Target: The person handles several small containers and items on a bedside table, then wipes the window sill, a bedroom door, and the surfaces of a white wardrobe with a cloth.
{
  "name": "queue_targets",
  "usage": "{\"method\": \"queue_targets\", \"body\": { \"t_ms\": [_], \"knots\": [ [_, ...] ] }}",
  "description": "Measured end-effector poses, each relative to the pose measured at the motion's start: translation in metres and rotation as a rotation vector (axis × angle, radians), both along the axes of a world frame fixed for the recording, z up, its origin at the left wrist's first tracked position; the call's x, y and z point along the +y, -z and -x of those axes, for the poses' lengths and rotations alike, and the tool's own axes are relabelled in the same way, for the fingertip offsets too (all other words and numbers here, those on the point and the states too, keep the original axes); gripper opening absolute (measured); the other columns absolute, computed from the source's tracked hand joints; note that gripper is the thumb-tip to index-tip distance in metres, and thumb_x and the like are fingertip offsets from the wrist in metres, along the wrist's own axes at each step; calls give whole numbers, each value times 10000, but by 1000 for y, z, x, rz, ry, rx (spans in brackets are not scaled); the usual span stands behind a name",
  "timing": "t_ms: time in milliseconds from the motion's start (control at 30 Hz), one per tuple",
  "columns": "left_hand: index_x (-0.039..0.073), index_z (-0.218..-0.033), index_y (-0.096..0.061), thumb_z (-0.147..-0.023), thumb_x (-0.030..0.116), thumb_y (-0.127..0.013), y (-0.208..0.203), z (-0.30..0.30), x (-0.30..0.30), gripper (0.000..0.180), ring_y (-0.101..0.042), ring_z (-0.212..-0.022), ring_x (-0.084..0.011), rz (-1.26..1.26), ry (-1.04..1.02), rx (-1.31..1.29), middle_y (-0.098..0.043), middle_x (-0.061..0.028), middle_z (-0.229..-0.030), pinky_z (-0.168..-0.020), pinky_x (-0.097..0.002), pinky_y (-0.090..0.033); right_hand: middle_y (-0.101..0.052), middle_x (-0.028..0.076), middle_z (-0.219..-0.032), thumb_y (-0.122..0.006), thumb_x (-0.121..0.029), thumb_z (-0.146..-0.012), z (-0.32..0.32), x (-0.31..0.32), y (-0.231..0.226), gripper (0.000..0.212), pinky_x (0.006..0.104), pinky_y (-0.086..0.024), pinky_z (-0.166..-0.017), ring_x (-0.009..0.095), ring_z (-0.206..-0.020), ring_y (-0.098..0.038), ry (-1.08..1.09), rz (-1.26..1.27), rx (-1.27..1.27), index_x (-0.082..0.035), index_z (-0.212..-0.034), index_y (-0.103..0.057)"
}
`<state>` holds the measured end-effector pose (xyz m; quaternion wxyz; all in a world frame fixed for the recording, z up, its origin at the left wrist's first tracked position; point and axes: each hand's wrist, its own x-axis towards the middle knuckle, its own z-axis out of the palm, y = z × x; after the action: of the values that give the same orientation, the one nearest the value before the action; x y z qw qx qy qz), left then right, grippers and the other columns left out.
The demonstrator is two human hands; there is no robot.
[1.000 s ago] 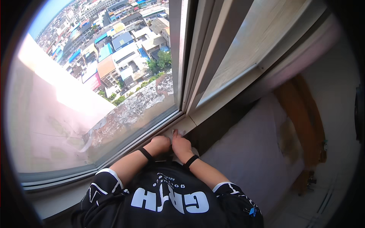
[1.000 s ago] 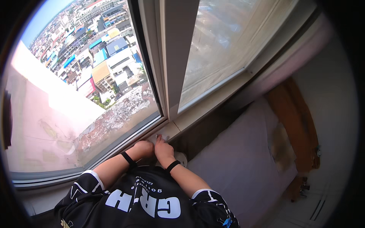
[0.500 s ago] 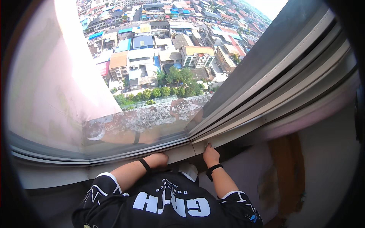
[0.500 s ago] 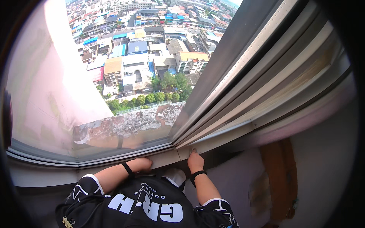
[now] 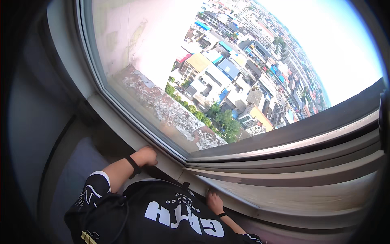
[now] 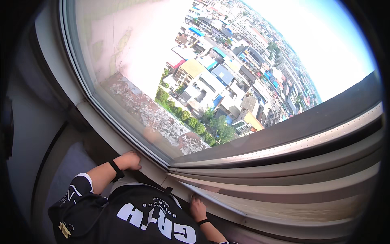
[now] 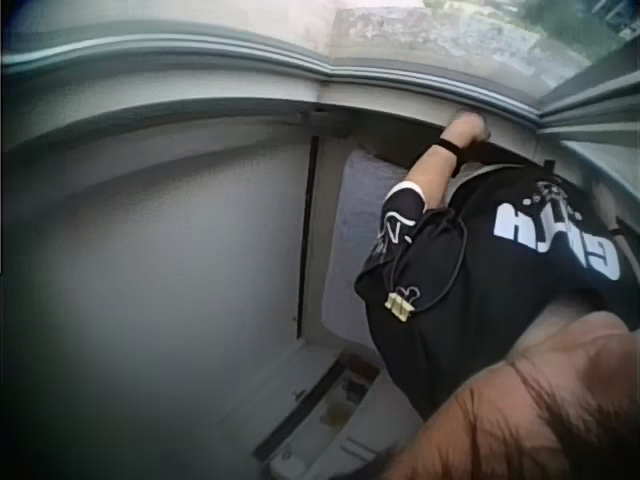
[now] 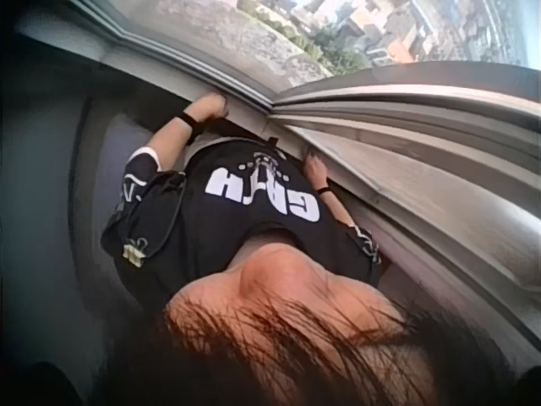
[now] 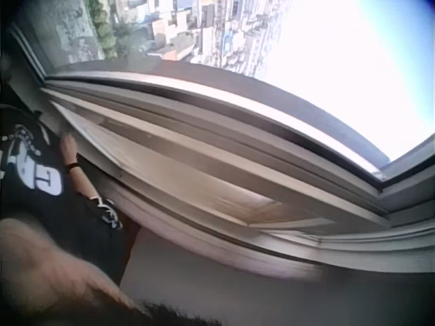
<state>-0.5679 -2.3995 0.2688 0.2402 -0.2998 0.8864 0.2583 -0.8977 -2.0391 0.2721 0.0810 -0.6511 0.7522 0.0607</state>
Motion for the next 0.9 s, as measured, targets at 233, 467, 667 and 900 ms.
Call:
{"method": "queue_targets", "body": {
  "t_ms": [233, 467, 667, 900],
  "knots": [
    [53, -946, -675, -862, 290, -693, -6, -34, 88, 253, -581, -1065, -350, 167, -669, 539, -606, -147, -1060, -919, -449, -518, -604, 207, -1272, -518, -93, -914, -74, -138, 11, 546, 397, -595, -795, 334, -1002, -682, -516, -164, -168, -7, -1449, -450],
    [61, -977, -617, -835, 258, -732, -1, -77, 107, 269, -610, -1017, -352, 285, -970, 546, -586, -143, -1060, -860, -471, -545, -647, 188, -1084, -494, -70, -931, -223, -271, 8, 492, 431, -574, -791, 344, -962, -665, -495, 108, -325, 44, -1409, -468],
    [27, -1271, -576, -842, 294, -741, 0, -124, 35, 532, -509, -1301, -373, 526, -1024, 413, -516, -173, -1390, -988, -482, -492, -660, 156, -1128, -502, -105, -947, -218, -272, -3, 502, 463, -576, -707, 351, -897, -689, -506, -46, -276, -94, -1449, -493],
    [-5, -1547, -333, -855, 688, -577, 20, -148, -33, 1009, -117, -1559, -343, 526, -853, 218, -234, -177, -1654, -1145, -738, -167, -686, 153, -1028, -642, -193, -911, -177, -260, 2, 529, 479, -570, -673, 373, -817, -698, -474, -100, -332, -223, -1430, -543]
  ]
}}
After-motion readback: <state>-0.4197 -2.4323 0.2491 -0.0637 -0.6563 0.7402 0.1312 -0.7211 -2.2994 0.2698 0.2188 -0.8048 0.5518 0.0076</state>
